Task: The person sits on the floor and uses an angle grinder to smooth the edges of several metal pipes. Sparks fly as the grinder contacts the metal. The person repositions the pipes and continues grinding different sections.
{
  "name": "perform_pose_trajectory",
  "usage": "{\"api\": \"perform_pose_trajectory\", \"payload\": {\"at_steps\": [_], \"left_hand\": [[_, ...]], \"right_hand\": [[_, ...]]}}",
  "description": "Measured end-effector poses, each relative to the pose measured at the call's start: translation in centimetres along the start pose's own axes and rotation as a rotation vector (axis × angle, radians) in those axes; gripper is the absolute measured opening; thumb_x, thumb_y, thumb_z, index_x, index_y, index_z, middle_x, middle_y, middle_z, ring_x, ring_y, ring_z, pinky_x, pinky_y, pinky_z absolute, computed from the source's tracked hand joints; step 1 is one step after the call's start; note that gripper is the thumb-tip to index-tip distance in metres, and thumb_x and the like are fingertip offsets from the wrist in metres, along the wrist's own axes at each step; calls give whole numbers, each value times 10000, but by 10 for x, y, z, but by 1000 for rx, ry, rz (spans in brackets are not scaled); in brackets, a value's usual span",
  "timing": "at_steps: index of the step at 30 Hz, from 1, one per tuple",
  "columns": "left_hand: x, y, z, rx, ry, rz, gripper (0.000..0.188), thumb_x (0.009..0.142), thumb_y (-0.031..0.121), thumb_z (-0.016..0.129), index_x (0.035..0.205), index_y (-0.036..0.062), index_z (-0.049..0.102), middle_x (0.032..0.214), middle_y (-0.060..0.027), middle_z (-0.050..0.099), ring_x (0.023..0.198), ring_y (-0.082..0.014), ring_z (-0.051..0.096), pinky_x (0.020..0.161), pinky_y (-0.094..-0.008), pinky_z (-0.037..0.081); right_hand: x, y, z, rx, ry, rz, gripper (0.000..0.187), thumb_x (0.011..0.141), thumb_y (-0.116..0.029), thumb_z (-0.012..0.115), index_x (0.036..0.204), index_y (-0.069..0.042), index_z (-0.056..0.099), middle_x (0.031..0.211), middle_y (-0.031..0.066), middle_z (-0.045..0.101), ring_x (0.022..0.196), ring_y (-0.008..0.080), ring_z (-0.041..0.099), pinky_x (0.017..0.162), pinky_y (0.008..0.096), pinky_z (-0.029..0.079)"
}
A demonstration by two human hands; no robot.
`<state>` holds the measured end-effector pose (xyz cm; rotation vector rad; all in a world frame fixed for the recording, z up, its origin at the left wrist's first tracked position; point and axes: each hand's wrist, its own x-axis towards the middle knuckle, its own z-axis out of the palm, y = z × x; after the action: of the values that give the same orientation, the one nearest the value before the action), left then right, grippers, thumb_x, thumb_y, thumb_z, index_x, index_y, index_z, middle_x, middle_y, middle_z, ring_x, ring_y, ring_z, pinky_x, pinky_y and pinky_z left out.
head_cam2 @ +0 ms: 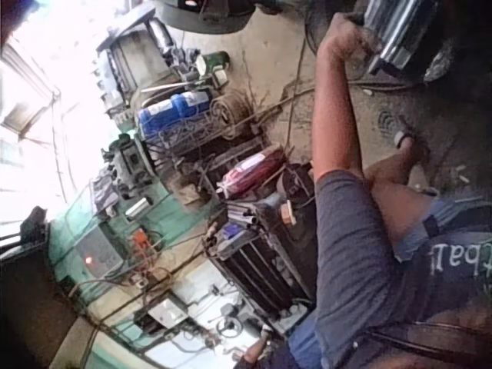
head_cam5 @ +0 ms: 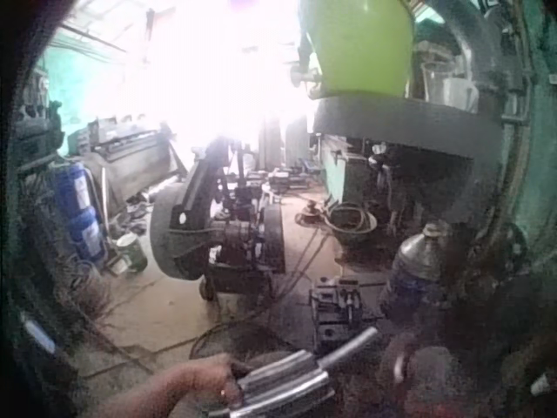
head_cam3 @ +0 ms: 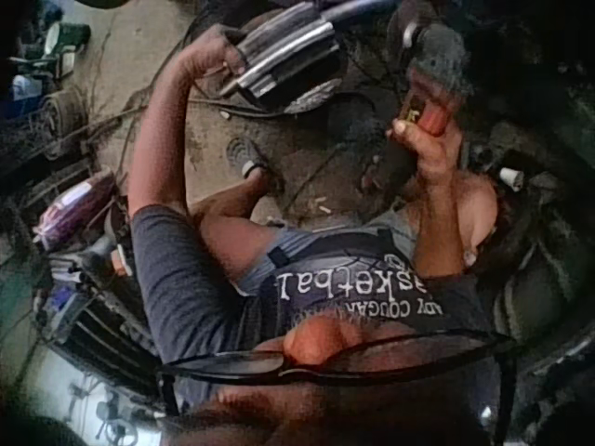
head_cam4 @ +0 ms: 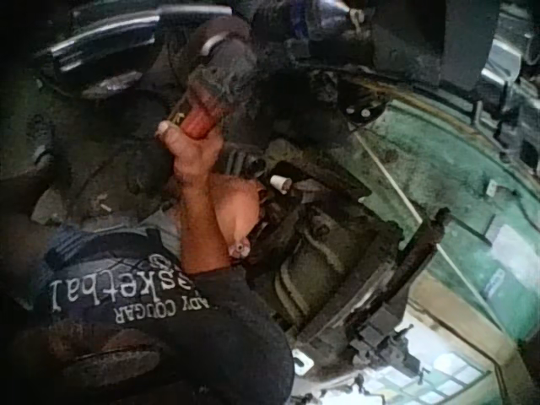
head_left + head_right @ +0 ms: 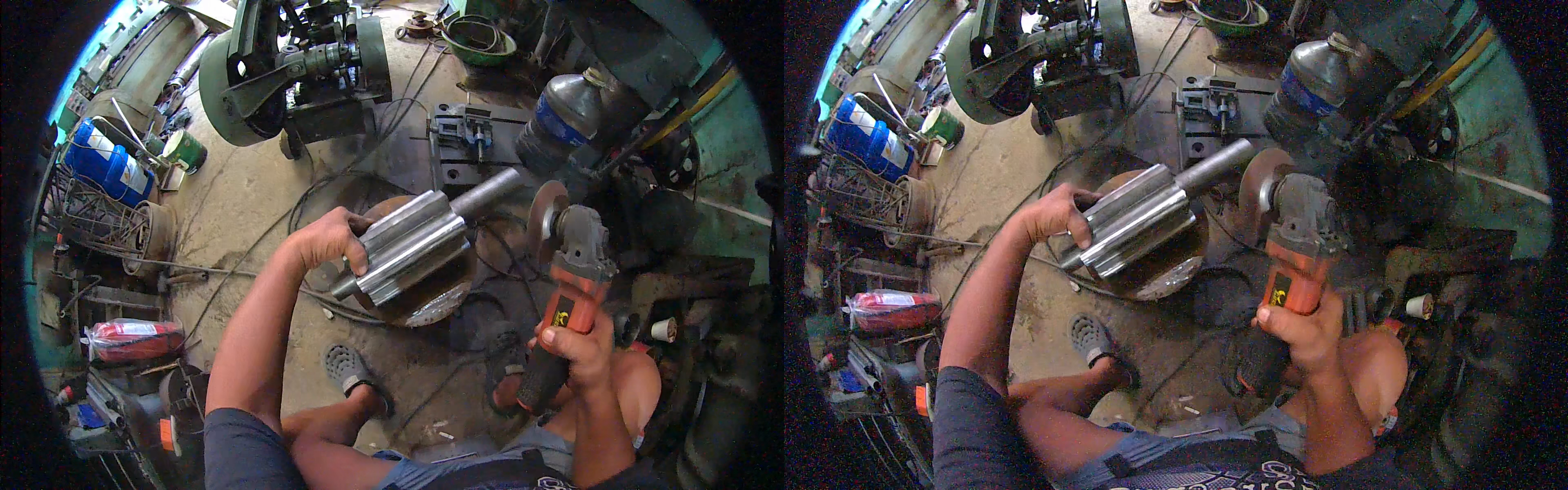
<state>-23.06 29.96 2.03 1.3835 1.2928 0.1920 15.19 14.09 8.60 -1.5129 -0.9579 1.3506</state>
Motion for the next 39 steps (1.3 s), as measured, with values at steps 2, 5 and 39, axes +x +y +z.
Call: {"api": "perform_pose_trajectory", "payload": {"at_steps": [2,5,39], "left_hand": [[7,-2,-9,10,-43,8,840,455,109,793,1262,-98,686,1053,-134,749,930,-242,678,888,-325,525],[10,-8,-11,-61,-76,0,843,440,114,803,1247,-104,692,1049,-131,750,935,-231,677,885,-323,524],[-12,-31,2,-69,-19,69,872,507,173,853,1299,-118,632,1132,-170,729,1033,-263,681,944,-343,523]], "right_hand": [[-1,-2,1,0,6,18,452,712,-215,815,1045,46,655,849,108,694,724,232,717,695,386,614],[-2,-8,0,-10,7,70,421,715,-216,816,1010,43,664,850,106,698,732,229,722,698,382,614],[12,-17,11,-47,41,35,395,717,-171,744,1025,50,634,823,151,705,683,292,725,667,434,626]]}}
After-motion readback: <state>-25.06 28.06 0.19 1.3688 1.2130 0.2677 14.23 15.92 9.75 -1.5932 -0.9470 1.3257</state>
